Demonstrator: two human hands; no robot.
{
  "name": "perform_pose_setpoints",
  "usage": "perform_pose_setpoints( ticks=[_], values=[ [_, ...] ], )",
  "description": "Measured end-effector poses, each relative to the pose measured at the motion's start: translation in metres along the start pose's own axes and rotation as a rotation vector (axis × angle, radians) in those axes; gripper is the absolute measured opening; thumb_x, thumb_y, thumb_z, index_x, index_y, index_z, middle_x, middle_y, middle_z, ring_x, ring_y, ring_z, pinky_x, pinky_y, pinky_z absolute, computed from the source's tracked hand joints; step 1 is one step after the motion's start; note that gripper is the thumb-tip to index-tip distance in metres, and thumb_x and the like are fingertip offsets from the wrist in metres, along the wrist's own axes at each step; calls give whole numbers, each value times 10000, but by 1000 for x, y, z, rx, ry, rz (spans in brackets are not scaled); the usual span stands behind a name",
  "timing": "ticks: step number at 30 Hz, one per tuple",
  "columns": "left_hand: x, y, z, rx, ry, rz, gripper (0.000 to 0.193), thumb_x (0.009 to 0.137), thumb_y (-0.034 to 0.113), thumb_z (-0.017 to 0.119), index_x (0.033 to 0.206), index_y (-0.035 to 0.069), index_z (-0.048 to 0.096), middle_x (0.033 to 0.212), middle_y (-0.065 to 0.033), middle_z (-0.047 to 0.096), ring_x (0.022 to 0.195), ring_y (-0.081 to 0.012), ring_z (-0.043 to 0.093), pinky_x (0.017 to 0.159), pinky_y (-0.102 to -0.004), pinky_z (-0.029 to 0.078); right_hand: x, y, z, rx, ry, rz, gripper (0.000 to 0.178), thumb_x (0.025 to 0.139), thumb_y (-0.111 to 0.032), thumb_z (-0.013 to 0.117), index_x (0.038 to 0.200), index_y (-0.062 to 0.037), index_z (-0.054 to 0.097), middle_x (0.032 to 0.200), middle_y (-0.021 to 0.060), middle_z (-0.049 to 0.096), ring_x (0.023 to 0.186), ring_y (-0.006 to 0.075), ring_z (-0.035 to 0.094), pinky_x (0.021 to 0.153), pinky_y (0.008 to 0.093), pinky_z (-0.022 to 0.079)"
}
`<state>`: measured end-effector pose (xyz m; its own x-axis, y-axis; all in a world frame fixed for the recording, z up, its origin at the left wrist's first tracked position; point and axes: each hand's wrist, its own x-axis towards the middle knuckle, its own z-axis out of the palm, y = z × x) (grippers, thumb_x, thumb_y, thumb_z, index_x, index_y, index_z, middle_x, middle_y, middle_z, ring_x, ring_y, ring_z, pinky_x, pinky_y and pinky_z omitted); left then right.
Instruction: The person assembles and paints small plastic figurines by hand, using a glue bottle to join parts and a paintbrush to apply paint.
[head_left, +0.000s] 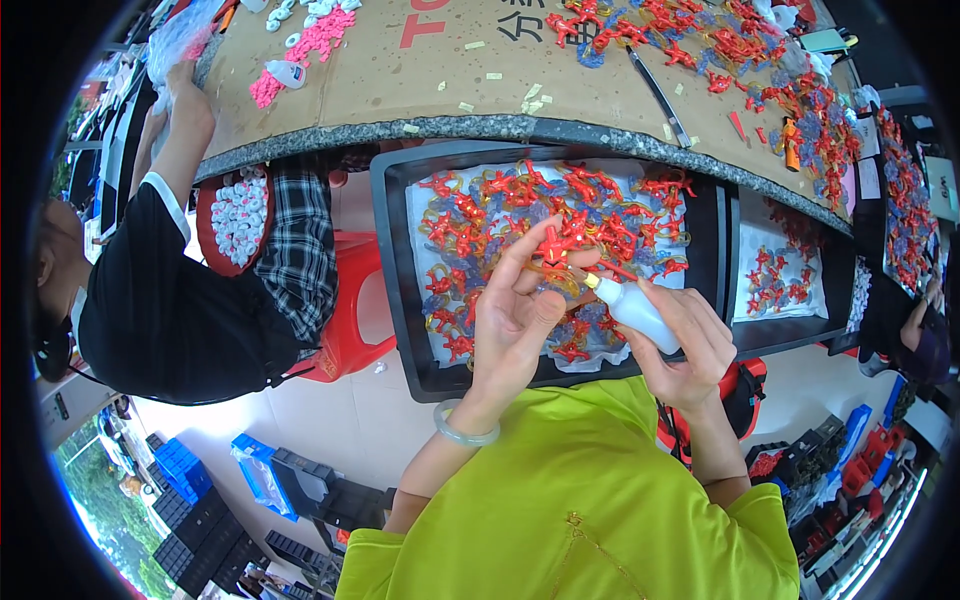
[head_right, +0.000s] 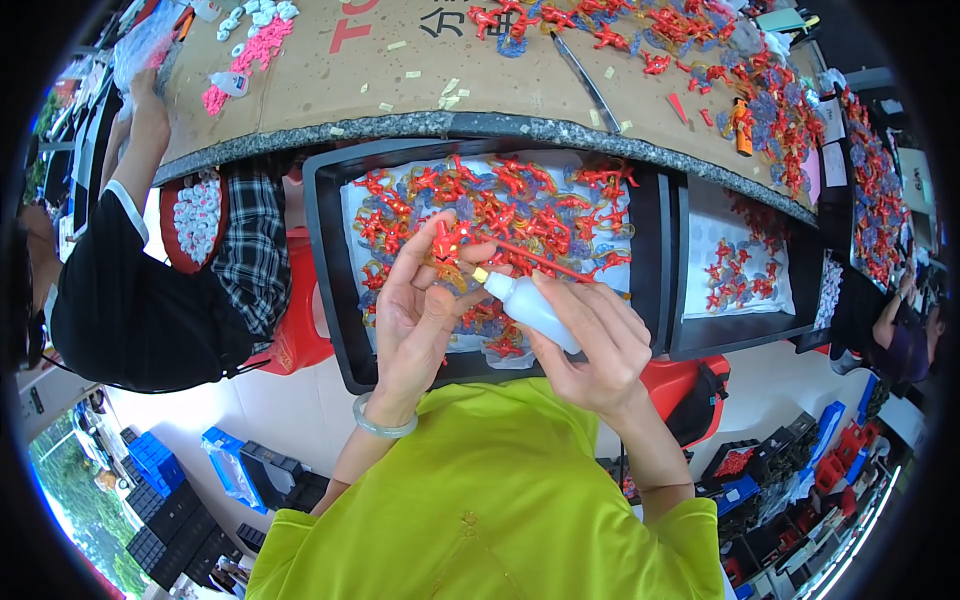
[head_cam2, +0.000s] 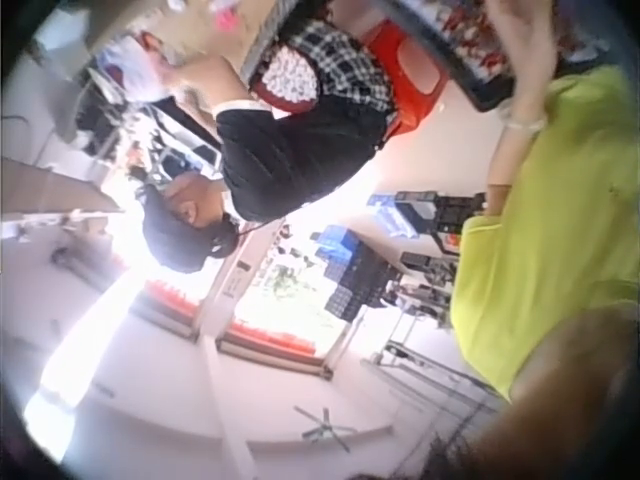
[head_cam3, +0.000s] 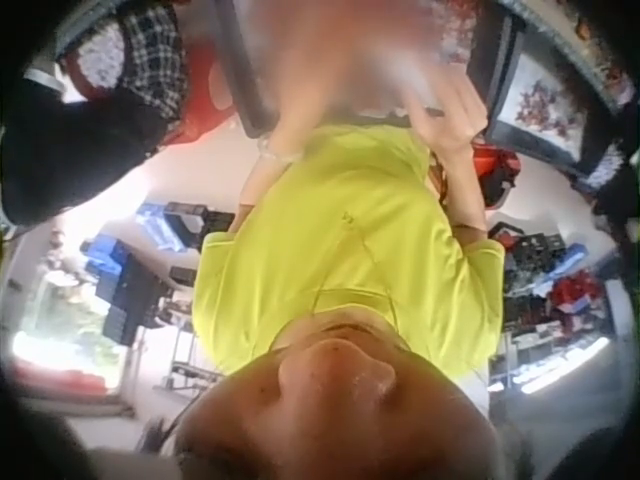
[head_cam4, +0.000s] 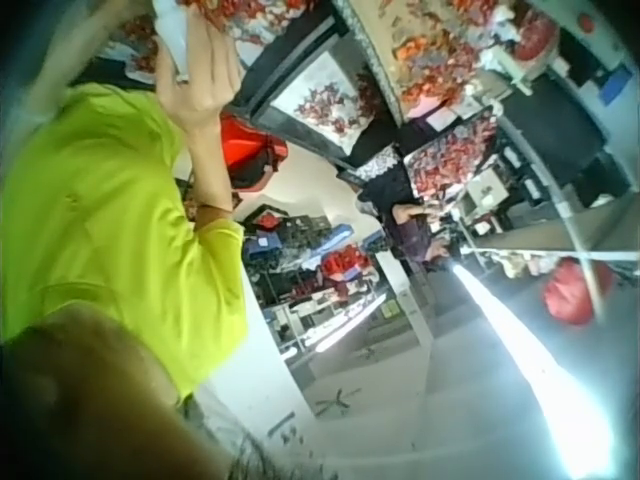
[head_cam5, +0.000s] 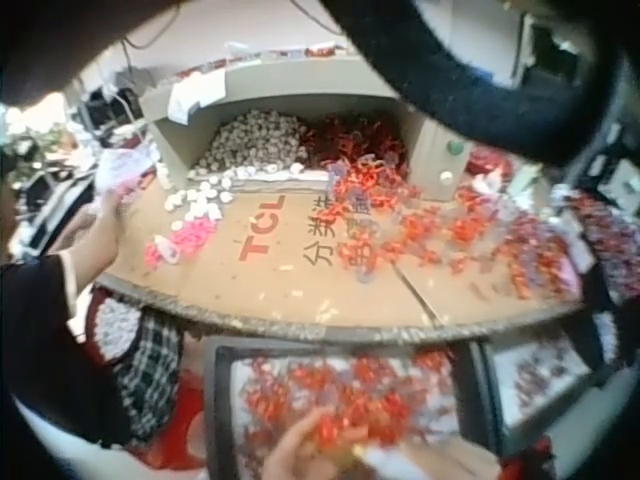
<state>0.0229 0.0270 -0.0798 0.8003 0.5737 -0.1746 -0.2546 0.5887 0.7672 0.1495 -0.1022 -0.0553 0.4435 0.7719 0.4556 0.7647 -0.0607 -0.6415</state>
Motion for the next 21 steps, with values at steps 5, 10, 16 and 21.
perform_pose_setpoints(
  ticks=[5,10,16,21],
  values=[
    [1,-1,3,134,25,88,745,885,362,626,1428,7,259,1180,-189,591,1093,-299,600,896,-419,520,-6,-3,-6,74,38,93,429,632,-11,771,1030,84,642,837,189,665,691,267,653,643,318,516],
    [1,-9,-1,195,8,150,752,865,373,644,1411,1,286,1084,-161,620,977,-294,654,845,-380,525,-10,8,-7,344,285,444,502,756,-30,718,1209,94,539,1100,160,613,980,208,610,857,308,481],
    [-3,-7,-6,202,-19,107,775,845,432,640,1400,2,312,1004,-129,628,804,-252,680,734,-330,529,40,60,7,561,336,512,357,815,30,653,1152,77,543,1102,139,620,1021,180,597,891,298,472],
    [-4,-7,-1,133,-33,-8,761,874,466,578,1422,14,305,952,-112,598,732,-212,643,676,-324,530,103,119,42,245,367,292,378,761,-69,744,1081,43,576,1016,139,670,938,185,652,864,296,492]
  ],
)
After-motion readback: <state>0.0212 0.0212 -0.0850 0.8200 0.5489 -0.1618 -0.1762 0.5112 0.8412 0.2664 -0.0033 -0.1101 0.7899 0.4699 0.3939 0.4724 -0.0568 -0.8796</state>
